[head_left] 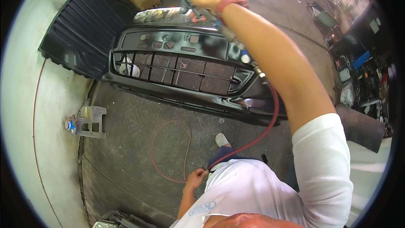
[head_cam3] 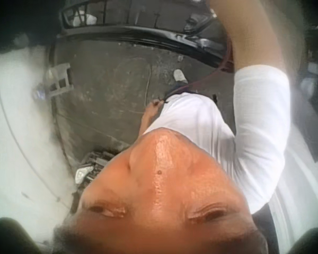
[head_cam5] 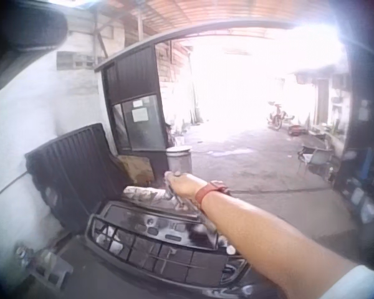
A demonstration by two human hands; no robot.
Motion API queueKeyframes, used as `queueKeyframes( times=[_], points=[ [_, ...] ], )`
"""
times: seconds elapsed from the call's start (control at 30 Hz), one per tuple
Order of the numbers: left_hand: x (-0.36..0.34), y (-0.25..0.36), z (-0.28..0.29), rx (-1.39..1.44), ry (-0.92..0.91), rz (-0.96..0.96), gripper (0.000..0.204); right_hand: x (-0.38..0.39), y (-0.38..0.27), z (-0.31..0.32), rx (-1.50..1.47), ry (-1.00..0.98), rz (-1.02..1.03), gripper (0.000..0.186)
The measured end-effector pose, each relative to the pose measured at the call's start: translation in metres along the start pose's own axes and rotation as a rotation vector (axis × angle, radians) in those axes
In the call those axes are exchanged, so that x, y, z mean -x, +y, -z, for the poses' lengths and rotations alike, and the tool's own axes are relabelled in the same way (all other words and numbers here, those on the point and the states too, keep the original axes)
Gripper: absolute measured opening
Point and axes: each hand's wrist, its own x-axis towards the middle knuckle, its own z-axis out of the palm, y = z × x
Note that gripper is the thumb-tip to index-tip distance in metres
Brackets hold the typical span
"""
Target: The person uses a spray gun to apply black paint to a car bumper. They move around the part, spraying different sections and occasionally touching the surface with their hand. The bumper is partially covered with newspaper to protect certain areas from overspray.
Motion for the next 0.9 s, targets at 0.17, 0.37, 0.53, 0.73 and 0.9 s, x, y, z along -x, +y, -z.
queueKeyframes(
  times=[0.17,0.37,0.53,0.73,0.9],
  points=[
    [0.002,0.018,-0.015,0.131,0.143,0.001,0.025,-0.044,-0.036,-0.034,-0.113,-0.112,0.076,0.069],
    [-0.006,0.069,-0.024,0.137,0.148,0.035,0.026,-0.050,0.007,0.030,-0.065,-0.179,0.123,0.066],
    [-0.028,0.088,-0.062,0.203,0.089,-0.094,0.022,0.008,0.076,0.114,0.020,-0.094,0.002,0.067],
    [-0.028,0.157,-0.122,0.017,0.115,0.037,0.025,0.028,0.176,0.234,0.007,-0.074,-0.069,0.065],
    [-0.002,0.239,-0.185,-0.017,0.204,0.122,0.039,0.032,0.229,0.304,0.037,0.015,-0.138,0.065]
  ],
)
